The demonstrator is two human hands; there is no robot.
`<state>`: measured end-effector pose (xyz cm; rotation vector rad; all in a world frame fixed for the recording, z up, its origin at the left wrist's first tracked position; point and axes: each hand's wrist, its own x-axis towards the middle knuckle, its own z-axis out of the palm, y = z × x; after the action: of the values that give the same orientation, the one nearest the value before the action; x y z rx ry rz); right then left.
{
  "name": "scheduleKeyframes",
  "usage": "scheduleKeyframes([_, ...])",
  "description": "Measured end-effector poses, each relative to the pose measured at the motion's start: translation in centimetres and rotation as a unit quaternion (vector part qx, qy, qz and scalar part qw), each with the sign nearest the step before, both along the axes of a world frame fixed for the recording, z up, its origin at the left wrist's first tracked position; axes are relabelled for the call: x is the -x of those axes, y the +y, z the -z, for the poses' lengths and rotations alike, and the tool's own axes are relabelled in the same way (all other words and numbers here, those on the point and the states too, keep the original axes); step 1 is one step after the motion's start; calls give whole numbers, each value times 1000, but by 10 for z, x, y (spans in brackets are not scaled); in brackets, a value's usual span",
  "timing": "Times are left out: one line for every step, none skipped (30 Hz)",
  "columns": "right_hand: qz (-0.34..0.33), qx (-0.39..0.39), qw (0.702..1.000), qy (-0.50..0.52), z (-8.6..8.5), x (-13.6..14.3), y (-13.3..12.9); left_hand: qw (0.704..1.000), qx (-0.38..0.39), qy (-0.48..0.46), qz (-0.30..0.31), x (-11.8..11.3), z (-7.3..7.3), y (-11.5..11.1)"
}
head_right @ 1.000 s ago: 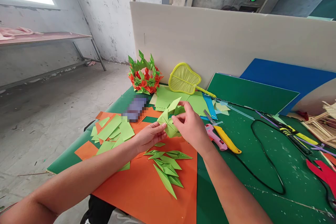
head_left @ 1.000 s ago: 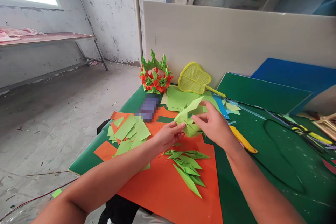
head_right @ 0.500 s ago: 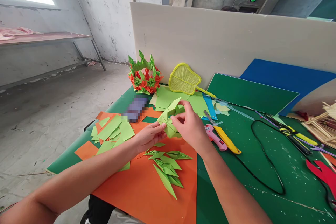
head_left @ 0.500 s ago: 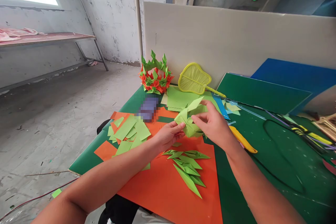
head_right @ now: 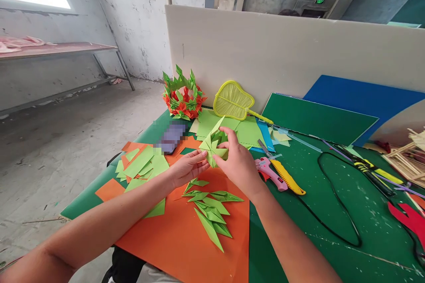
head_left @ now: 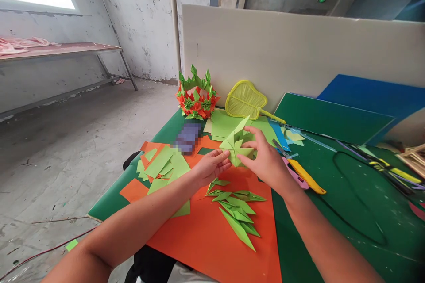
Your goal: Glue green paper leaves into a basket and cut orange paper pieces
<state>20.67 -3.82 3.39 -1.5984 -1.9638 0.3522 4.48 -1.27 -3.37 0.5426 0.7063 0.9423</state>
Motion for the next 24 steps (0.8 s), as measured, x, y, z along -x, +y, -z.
scheduleKeyframes([3, -6, 1000, -3, 2, 1, 1, 1000, -5, 7, -10, 1, 0, 1])
scheduleKeyframes([4, -14, 1000, -5, 5, 2, 1, 999, -14, 16, -24, 1, 0, 2])
scheduleKeyframes([5, -23, 1000, -7, 8, 2, 3, 998, -24, 27, -42, 2, 1, 3])
scheduleKeyframes([4, -32, 999, -9, 12, 3, 4, 997, -35, 41, -59, 3, 1, 5])
scheduleKeyframes([2, -40, 999, -13, 15, 3, 6, 994, -44, 57, -76, 4, 2, 7])
scheduleKeyframes([-4, -44, 999, -18, 18, 4, 8, 992, -51, 74, -92, 5, 3, 8])
scheduleKeyframes([-11, -47, 999, -24, 19, 3, 9, 989, -56, 91, -104, 6, 4, 10])
scheduleKeyframes([-19, -51, 998, -26, 19, 2, 10, 986, -60, 106, -113, 7, 4, 11])
scheduleKeyframes([-26, -55, 998, -23, 17, 0, 11, 984, -68, 116, -119, 8, 5, 12])
scheduleKeyframes([-31, -58, 998, -17, 14, -3, 11, 981, -81, 126, -122, 9, 6, 13])
scheduleKeyframes([-31, -61, 998, -8, 10, -9, 11, 978, -97, 142, -120, 10, 7, 13])
scheduleKeyframes([-26, -60, 998, 0, 7, -16, 12, 972, -114, 170, -115, 11, 7, 12])
scheduleKeyframes([-17, -58, 998, 3, 5, -25, 11, 963, -133, 209, -110, 12, 8, 12])
scheduleKeyframes([0, -60, 998, 3, 4, -36, 11, 948, -155, 258, -105, 13, 8, 11])
scheduleKeyframes([18, -59, 998, 1, 6, -48, 10, 927, -182, 311, -100, 14, 9, 11])
scheduleKeyframes([39, -56, 998, -7, 10, -61, 9, 903, -213, 359, -99, 14, 8, 10])
scheduleKeyframes([56, -47, 997, -19, 16, -74, 8, 877, -248, 399, -104, 14, 8, 9])
scheduleKeyframes([82, -32, 996, -33, 24, -87, 6, 849, -285, 429, -117, 14, 6, 8])
scheduleKeyframes([106, -9, 993, -48, 32, -100, 4, 820, -323, 453, -139, 13, 5, 6])
scheduleKeyframes([123, 17, 990, -65, 42, -111, 1, 789, -361, 469, -165, 12, 2, 3])
scheduleKeyframes([139, 29, 986, -81, 51, -121, -2, 759, -403, 476, -185, 10, 0, -1])
scheduleKeyframes([148, 36, 983, -101, 59, -129, -4, 728, -452, 478, -192, 8, -3, -5])
scheduleKeyframes([150, 43, 980, -122, 67, -135, -5, 704, -510, 464, -172, 6, -4, -10])
scheduleKeyframes([154, 57, 977, -139, 73, -141, -6, 686, -572, 437, -109, 3, -5, -15])
